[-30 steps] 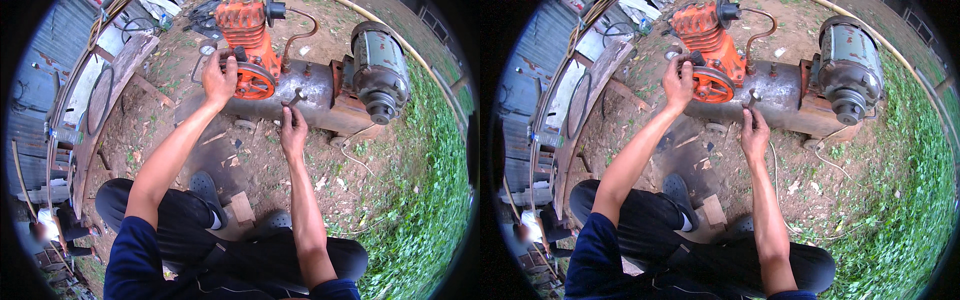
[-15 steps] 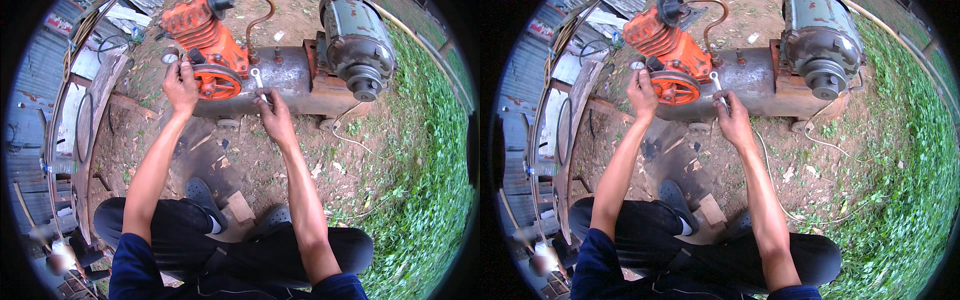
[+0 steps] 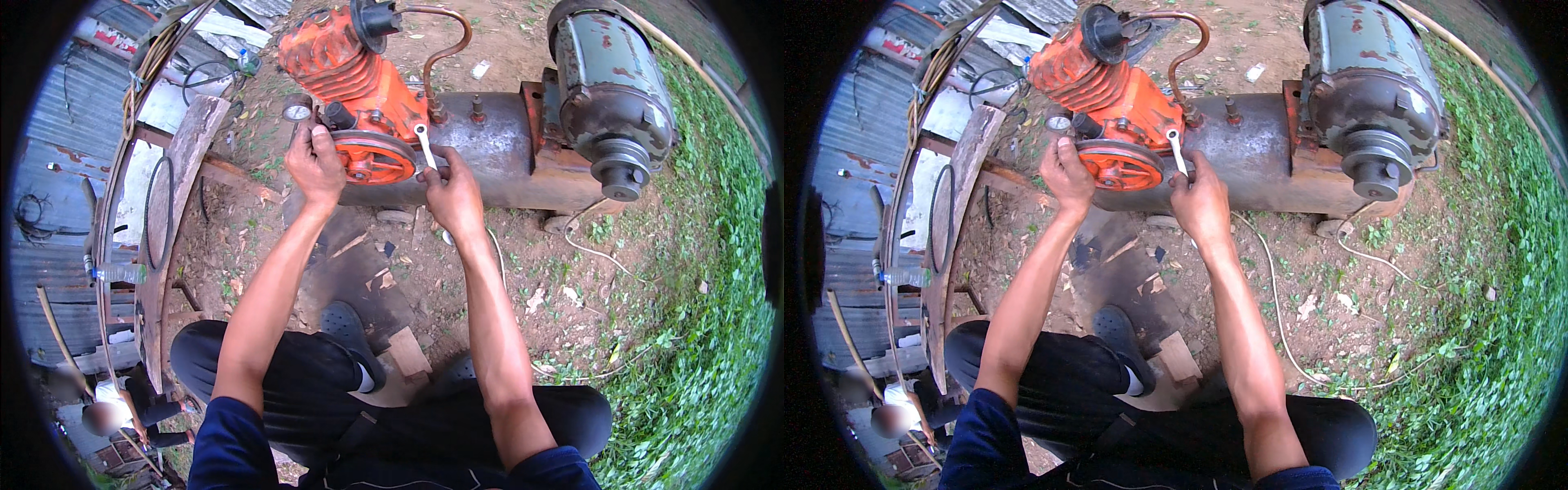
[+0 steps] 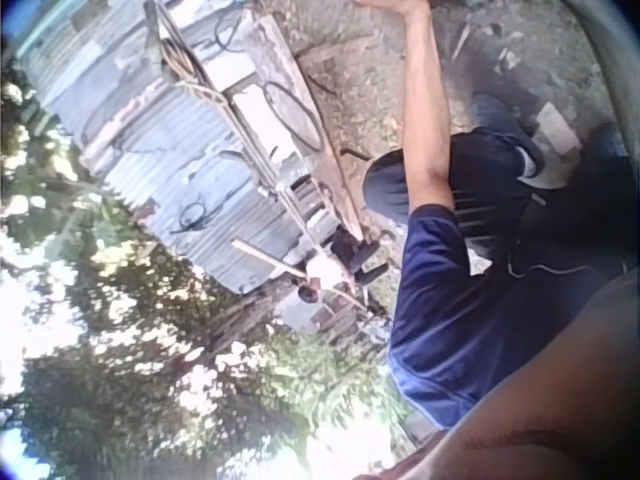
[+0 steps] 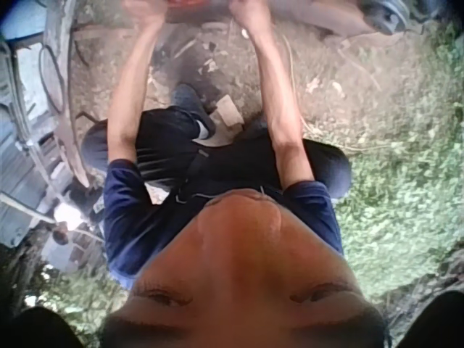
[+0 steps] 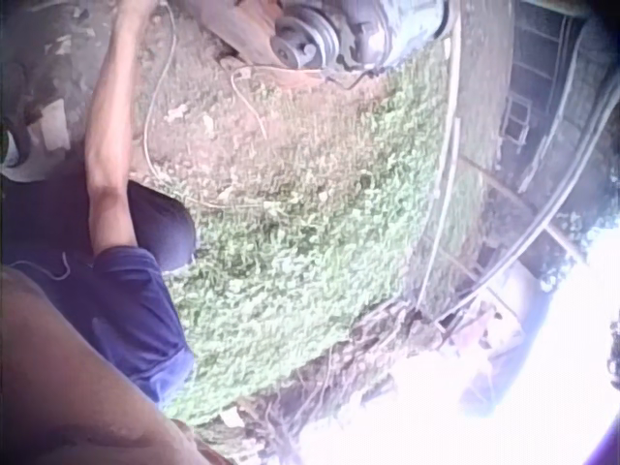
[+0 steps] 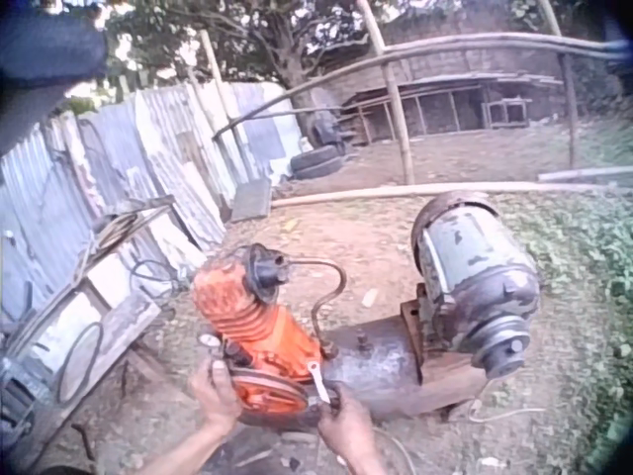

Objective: The person loosens and removes a bolt from the motor housing of an air compressor using a wrench.

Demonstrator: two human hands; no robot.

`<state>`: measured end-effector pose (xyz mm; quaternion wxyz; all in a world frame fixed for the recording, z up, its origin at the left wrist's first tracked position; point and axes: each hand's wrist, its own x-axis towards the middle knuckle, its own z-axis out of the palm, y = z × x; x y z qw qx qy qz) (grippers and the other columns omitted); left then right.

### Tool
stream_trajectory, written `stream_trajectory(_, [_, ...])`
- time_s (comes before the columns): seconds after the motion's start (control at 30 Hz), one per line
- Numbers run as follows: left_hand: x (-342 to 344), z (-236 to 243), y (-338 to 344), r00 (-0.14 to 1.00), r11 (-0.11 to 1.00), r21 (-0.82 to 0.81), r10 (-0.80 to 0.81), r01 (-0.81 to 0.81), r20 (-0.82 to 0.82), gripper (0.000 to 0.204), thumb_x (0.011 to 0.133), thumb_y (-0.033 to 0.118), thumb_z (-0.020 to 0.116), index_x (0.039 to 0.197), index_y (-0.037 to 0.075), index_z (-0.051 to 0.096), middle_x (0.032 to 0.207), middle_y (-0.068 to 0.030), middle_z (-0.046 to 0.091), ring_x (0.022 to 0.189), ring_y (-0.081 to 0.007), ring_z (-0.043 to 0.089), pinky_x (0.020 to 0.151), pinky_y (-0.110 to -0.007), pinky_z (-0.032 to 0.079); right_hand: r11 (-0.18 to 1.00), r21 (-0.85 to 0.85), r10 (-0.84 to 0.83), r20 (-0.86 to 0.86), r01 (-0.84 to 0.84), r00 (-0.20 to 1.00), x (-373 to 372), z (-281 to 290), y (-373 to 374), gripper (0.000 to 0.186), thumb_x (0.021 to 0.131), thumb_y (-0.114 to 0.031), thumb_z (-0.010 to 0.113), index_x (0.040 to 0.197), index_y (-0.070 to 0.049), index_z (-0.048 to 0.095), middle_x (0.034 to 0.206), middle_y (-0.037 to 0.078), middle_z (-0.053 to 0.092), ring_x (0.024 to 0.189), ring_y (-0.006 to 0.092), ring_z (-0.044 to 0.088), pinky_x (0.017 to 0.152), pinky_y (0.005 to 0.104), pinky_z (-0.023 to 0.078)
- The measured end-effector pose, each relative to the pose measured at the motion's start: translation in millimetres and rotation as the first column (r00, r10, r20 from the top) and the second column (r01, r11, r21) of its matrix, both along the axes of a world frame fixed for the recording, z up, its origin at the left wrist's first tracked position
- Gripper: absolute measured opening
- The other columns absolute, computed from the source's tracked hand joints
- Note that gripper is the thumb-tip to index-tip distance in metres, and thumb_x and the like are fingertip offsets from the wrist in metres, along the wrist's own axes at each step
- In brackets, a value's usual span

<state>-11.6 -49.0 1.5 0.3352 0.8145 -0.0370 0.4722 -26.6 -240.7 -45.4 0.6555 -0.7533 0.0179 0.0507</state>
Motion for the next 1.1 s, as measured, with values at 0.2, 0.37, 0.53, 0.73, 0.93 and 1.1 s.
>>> stream_trajectory(0.2, [1, -2, 1, 1.0, 1.0, 0.01, 0.026, -0.026, -0.001, 0.034, 0.096, 0.029, 0.05, 0.077, 0.001, 0.053, 0.06, -0.0144, 0.049, 0.054, -0.0259, 0.05, 0.054, -0.04, 0.04, 0.895, -0.445, -0.002, 0.072, 0.033, 0.997, -9, 31, 15, 0.046, 0.089, -0.006, 0.052, 0.136, -0.007, 0.051, 0.092, 0.028, 0.069, 0.091, 0.044, 0.068, 0.08, 0.0547, 0.053])
stream_trajectory(0.37, [1, -2, 2, 1.0, 1.0, -0.014, 0.027, -0.027, -0.007, 0.035, 0.094, 0.03, 0.051, 0.075, 0.001, 0.054, 0.059, -0.0147, 0.05, 0.054, -0.0287, 0.053, 0.054, -0.041, 0.041, 0.814, -0.581, 0.012, 0.02, 0.001, 1.0, -8, 32, 19, 0.043, 0.091, -0.011, 0.05, 0.133, -0.007, 0.056, 0.093, 0.031, 0.067, 0.09, 0.0475, 0.066, 0.08, 0.0552, 0.052])
stream_trajectory(0.53, [-5, -1, 6, 0.997, 0.997, -0.045, 0.054, -0.057, -0.055, 0.032, 0.092, 0.029, 0.058, 0.076, 0.001, 0.054, 0.066, -0.0174, 0.055, 0.059, -0.0335, 0.056, 0.055, -0.045, 0.042, 0.707, -0.704, 0.167, 0.066, -0.072, 0.984, 0, 38, 1, 0.043, 0.092, -0.008, 0.047, 0.133, -0.007, 0.057, 0.094, 0.03, 0.067, 0.088, 0.0458, 0.067, 0.077, 0.054, 0.053])
stream_trajectory(0.73, [-5, 4, -2, 0.996, 0.991, -0.128, 0.026, -0.036, -0.082, 0.026, 0.088, 0.024, 0.063, 0.074, 0.002, 0.056, 0.067, -0.0174, 0.058, 0.064, -0.037, 0.06, 0.059, -0.046, 0.045, 0.401, -0.916, 0.361, 0.181, 0.023, 0.915, -5, 22, 1, 0.063, 0.087, -0.007, 0.055, 0.147, -0.003, 0.037, 0.087, 0.021, 0.067, 0.073, 0.0345, 0.07, 0.063, 0.0446, 0.058])
stream_trajectory(0.93, [-5, 8, -5, 1.0, 0.993, -0.113, 0.029, -0.029, 0.001, 0.032, 0.087, 0.029, 0.063, 0.072, 0.002, 0.054, 0.068, -0.0167, 0.058, 0.065, -0.0371, 0.06, 0.058, -0.046, 0.044, 0.461, -0.886, 0.27, 0.19, 0.047, 0.944, -12, 3, 15, 0.069, 0.089, -0.005, 0.05, 0.152, -0.002, 0.023, 0.09, 0.024, 0.066, 0.075, 0.0372, 0.07, 0.064, 0.0456, 0.057])
stream_trajectory(1.1, [-10, 7, 0, 1.0, 0.991, -0.133, 0.024, -0.026, -0.018, 0.027, 0.087, 0.023, 0.063, 0.073, 0.001, 0.055, 0.069, -0.0182, 0.057, 0.065, -0.0363, 0.059, 0.057, -0.044, 0.043, 0.372, -0.928, 0.369, 0.135, -0.013, 0.92, -1, 11, -5, 0.072, 0.086, 0.0, 0.049, 0.154, -0.012, 0.027, 0.089, 0.026, 0.066, 0.077, 0.0387, 0.069, 0.067, 0.0489, 0.056])
